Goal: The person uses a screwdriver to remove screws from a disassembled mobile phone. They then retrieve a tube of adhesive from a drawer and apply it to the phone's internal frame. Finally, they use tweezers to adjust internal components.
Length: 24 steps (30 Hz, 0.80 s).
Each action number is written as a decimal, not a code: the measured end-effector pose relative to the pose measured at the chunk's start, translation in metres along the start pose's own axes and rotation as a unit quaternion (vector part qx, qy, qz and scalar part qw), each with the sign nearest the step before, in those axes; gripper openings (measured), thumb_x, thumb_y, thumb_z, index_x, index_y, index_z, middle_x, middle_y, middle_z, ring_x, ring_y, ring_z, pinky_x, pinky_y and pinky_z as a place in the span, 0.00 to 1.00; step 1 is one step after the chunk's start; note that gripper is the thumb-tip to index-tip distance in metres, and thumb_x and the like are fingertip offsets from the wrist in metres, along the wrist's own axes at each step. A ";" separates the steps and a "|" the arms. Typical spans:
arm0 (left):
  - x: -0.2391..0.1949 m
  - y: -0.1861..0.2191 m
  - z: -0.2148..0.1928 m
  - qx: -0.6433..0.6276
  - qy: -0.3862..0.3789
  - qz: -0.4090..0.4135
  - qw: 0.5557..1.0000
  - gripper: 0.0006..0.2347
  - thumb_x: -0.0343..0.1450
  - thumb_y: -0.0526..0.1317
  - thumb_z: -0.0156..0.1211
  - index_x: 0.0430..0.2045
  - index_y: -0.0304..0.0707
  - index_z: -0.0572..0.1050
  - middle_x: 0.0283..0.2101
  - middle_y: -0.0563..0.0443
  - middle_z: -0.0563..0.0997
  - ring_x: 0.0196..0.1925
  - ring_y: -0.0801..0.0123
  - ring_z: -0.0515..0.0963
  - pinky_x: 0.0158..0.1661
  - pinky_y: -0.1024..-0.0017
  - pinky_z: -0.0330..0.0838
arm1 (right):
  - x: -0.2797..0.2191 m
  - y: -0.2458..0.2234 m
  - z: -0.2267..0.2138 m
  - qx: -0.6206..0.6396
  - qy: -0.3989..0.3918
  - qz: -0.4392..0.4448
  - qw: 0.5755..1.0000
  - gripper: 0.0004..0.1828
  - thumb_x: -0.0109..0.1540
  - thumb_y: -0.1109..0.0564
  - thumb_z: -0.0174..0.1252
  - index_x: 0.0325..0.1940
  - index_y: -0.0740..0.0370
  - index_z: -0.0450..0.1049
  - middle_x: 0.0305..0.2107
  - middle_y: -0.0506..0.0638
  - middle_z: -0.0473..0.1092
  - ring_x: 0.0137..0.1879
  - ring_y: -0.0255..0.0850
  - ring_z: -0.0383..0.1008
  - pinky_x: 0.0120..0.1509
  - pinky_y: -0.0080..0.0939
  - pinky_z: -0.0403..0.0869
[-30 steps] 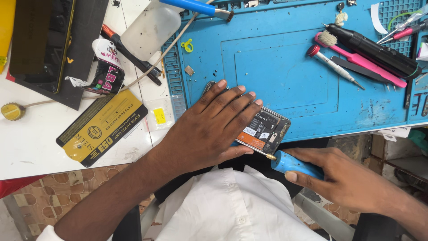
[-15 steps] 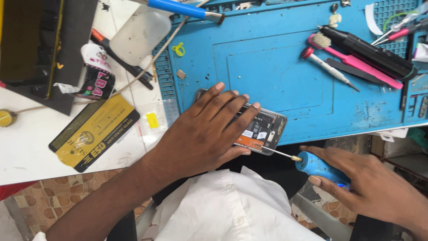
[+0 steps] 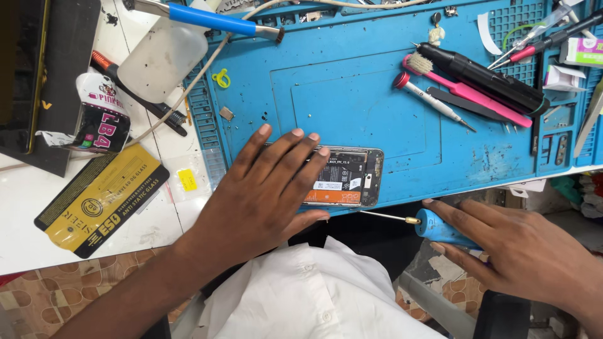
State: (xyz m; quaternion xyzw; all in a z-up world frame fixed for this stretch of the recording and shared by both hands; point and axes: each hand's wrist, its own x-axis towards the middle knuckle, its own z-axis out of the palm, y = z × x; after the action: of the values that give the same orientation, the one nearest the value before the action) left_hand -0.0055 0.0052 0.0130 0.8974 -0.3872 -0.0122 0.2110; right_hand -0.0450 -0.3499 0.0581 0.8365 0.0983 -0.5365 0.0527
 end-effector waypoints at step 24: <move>-0.030 -0.028 -0.006 -0.027 -0.006 -0.016 0.999 0.32 0.70 0.54 0.64 0.64 0.30 0.64 0.61 0.36 0.73 0.67 0.50 0.69 0.72 0.50 0.52 | 0.008 0.022 0.009 -0.175 0.064 -0.046 0.981 0.47 0.60 0.34 0.56 0.80 0.43 0.50 0.34 0.38 0.71 0.36 0.29 0.76 0.43 0.32 0.80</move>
State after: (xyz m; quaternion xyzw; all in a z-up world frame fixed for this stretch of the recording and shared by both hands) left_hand -0.0056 0.0455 0.0034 0.8971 -0.3740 -0.0316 0.2330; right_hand -0.0454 -0.3718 0.0466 0.8416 0.2321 -0.4583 0.1669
